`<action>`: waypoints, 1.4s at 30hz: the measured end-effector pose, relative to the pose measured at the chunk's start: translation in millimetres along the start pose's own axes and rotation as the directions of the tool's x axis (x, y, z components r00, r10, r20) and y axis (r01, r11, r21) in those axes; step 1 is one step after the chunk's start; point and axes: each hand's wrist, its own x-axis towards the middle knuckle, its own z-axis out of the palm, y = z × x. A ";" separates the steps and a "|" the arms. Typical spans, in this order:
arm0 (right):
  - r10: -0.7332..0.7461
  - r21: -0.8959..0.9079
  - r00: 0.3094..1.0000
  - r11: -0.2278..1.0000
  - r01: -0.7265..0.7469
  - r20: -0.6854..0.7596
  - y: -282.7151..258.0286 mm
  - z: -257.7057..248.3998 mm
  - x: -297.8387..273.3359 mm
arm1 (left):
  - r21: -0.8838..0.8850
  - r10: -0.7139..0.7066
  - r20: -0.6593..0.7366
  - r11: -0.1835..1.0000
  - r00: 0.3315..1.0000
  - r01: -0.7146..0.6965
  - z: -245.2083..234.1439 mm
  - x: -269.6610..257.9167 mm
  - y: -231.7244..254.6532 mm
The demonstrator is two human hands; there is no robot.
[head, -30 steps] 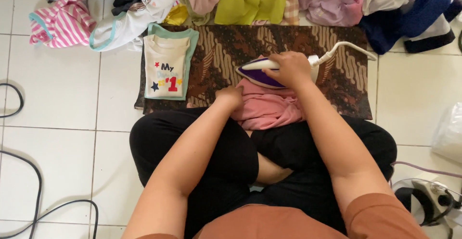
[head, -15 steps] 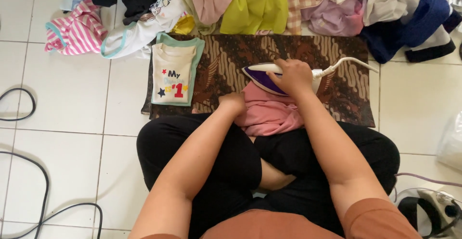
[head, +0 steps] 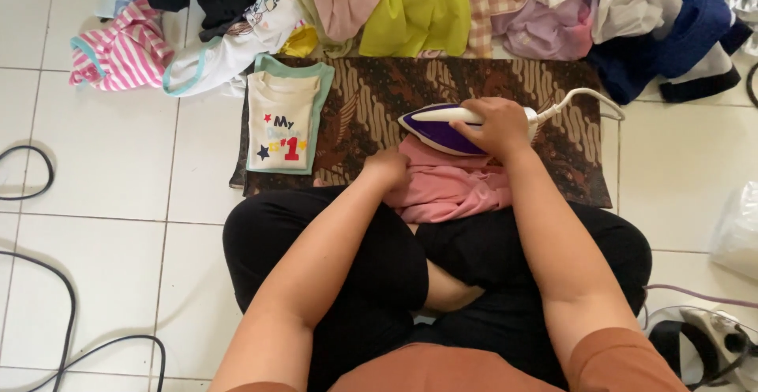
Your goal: A person sitting on the floor irons a pink baby shirt on a small board and then folds it.
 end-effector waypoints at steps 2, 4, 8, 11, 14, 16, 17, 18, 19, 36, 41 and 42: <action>-0.046 -0.038 0.999 0.998 0.046 0.011 -2.7 6.1 2.1 | 0.033 -0.030 0.041 0.999 0.999 0.029 -6.2 -1.3 -0.4; -0.092 -0.072 0.995 0.993 0.094 0.021 -7.7 9.3 6.4 | 0.071 -0.065 0.080 0.996 0.995 0.059 -8.8 1.3 -1.0; -0.064 -0.146 0.995 0.986 0.075 0.077 -12.9 16.4 16.2 | 0.106 -0.116 0.102 0.989 0.988 0.105 -8.3 3.2 -1.9; 0.013 -0.200 0.998 0.980 -0.002 0.057 -11.8 26.2 21.1 | 0.087 -0.113 0.082 0.991 0.990 0.106 -6.4 9.2 -5.4; 0.060 -0.281 0.998 0.958 -0.051 0.023 -17.3 29.5 22.8 | 0.051 -0.113 0.060 0.993 0.992 0.110 -8.9 2.8 -6.0; 0.074 -0.323 0.997 0.944 -0.065 0.018 -20.3 28.8 25.4 | 0.030 -0.110 0.049 0.994 0.993 0.108 -9.2 -2.7 -4.7; 0.107 -0.316 0.992 0.946 -0.080 0.071 -21.2 28.1 27.6 | 0.022 -0.118 0.046 0.993 0.992 0.117 -7.2 -4.1 -4.4; 0.141 -0.311 0.983 0.945 -0.098 0.117 -21.0 25.6 32.1 | 0.017 -0.122 0.037 0.992 0.992 0.122 -8.4 -3.0 -3.6; 0.149 -0.312 0.983 0.944 -0.108 0.110 -19.8 28.1 32.3 | 0.024 -0.116 0.035 0.993 0.993 0.115 -6.3 -1.5 -4.1; 0.434 0.221 0.897 0.870 -0.442 0.085 44.4 -5.8 -14.3 | -0.067 -0.167 0.193 0.981 0.967 0.183 -68.9 -91.2 25.5; 0.694 0.432 0.695 0.694 -0.575 -0.190 101.6 3.2 -33.8 | -0.054 -0.135 0.082 0.989 0.987 0.140 -13.7 -19.2 -7.8; 0.757 0.493 0.602 0.637 -0.592 -0.255 110.5 3.7 -34.5 | -0.069 -0.114 0.037 0.991 0.993 0.116 -16.0 -19.9 -7.2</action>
